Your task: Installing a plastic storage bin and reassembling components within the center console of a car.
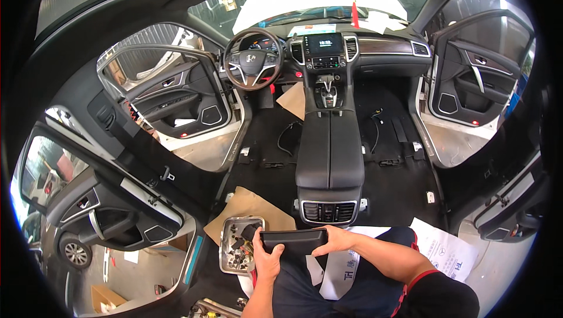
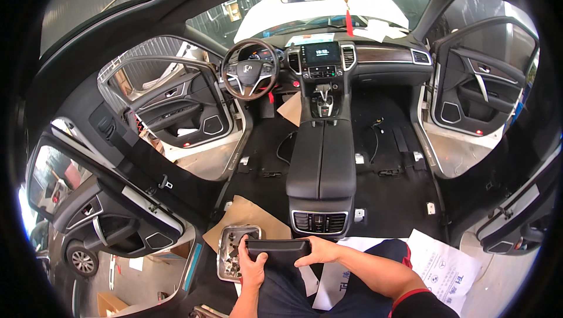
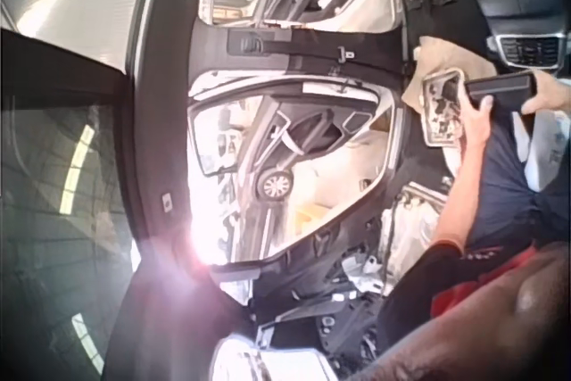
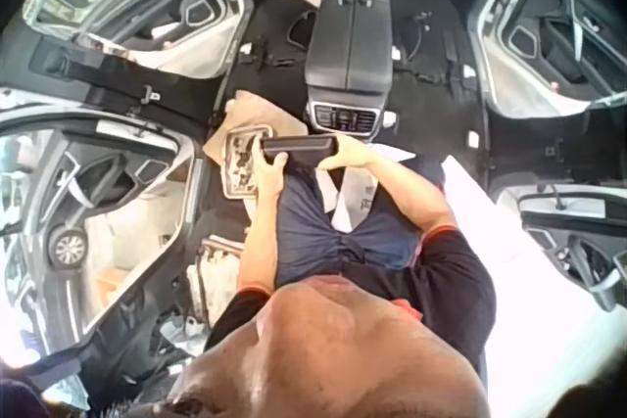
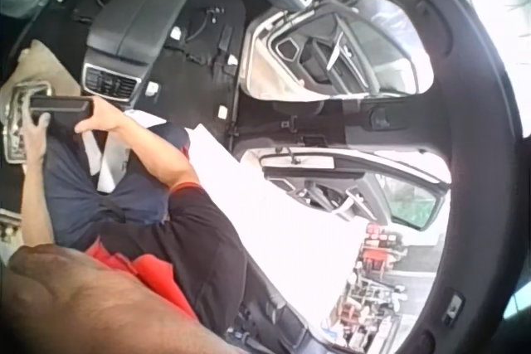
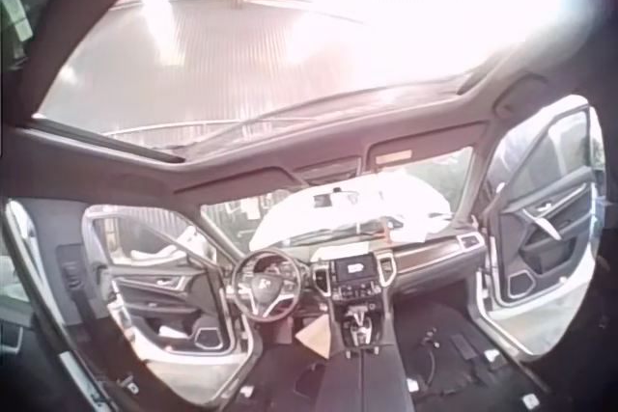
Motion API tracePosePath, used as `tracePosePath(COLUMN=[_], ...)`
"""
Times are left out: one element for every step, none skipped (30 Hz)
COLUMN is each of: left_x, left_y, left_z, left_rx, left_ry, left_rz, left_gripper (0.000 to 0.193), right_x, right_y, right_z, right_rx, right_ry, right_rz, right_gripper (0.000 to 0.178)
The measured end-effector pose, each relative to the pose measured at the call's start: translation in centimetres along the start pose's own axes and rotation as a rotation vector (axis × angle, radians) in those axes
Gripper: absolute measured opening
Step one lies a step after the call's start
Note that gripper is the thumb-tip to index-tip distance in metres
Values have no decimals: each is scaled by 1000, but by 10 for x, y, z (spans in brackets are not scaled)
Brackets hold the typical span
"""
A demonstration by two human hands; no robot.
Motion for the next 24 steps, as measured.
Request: tracePosePath(left_x=[2, 2, 0, -1, 1, 1, -1, -1, -1, 0, 1, 1, 1, 1, 2, 3, 6, 7, 7, 4, 0, -3, -5, -7], left_y=[-5, -3, 0, 5, 10, 6, -1, -6, 0, 6, 6, 5, 3, 3, 2, 2, 0, -4, -7, -10, -11, -11, -2, 7], left_z=[-1, -1, 0, 1, 0, 2, 5, 4, 4, 5, 3, 4, 3, 3, 3, 2, 1, -1, -2, -3, -1, -1, -2, -1], left_rx=[4, 7, 14, 22, -22, -17, -8, 7, -3, -4, 10, 20, 30, 38, 31, 24, 33, 45, 55, 56, 14, -17, -35, -48], left_ry=[-12, -5, -14, -25, -19, -16, -19, -20, -6, 1, -5, -1, 3, 16, 36, 59, 77, 67, 54, 58, 38, 24, 19, 15], left_rz=[28, 23, -17, -56, 32, 29, -12, -49, -19, -46, -48, -90, -132, -173, -171, -169, -165, -155, -147, -158, -126, -91, -8, 76], left_gripper=[91, 91, 89, 86, 80, 80, 77, 74, 70, 63, 63, 60, 58, 55, 53, 51, 51, 49, 48, 44, 41, 39, 34, 31], right_x=[0, 1, 2, 3, 4, 6, 11, 15, 16, 12, 14, 18, 24, 34, 43, 49, 50, 51, 64, 79, 96, 111, 126, 141], right_y=[4, 5, 5, 4, 4, 9, 11, 11, 0, -12, -21, -29, -33, -40, -46, -55, -76, -98, -99, -96, -94, -90, -85, -82], right_z=[1, 2, 3, 3, 4, 7, 9, 12, 11, 7, 7, 6, 2, -2, -3, -2, -4, -4, 2, 9, 14, 19, 25, 31], right_rx=[-17, -22, 4, 29, 0, -3, -3, -7, 40, 125, 136, 149, 139, 175, 212, 246, 212, 180, 271, 369, 394, 419, 387, 357], right_ry=[11, 6, 31, 57, 70, 49, 34, 14, 25, 63, 80, 100, 109, 194, 274, 353, 466, 569, 653, 724, 801, 866, 891, 914], right_rz=[45, 38, 63, 88, 83, 143, 156, 174, 210, 359, 362, 360, 363, 211, 59, -4, -230, -458, -631, -799, -977, -1153, -1226, -1300], right_gripper=[56, 56, 56, 55, 53, 51, 49, 48, 43, 46, 46, 46, 46, 45, 44, 41, 41, 41, 39, 37, 35, 33, 33, 32])
Point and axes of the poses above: each hand's wrist, its own z-axis towards the middle knuckle, its own x-axis out of the back of the hand, y = z × x, the point moved 4 cm from there along z, towards the middle knuckle, and after that the axes turned 4 degrees about z, right-handed, at the moved point
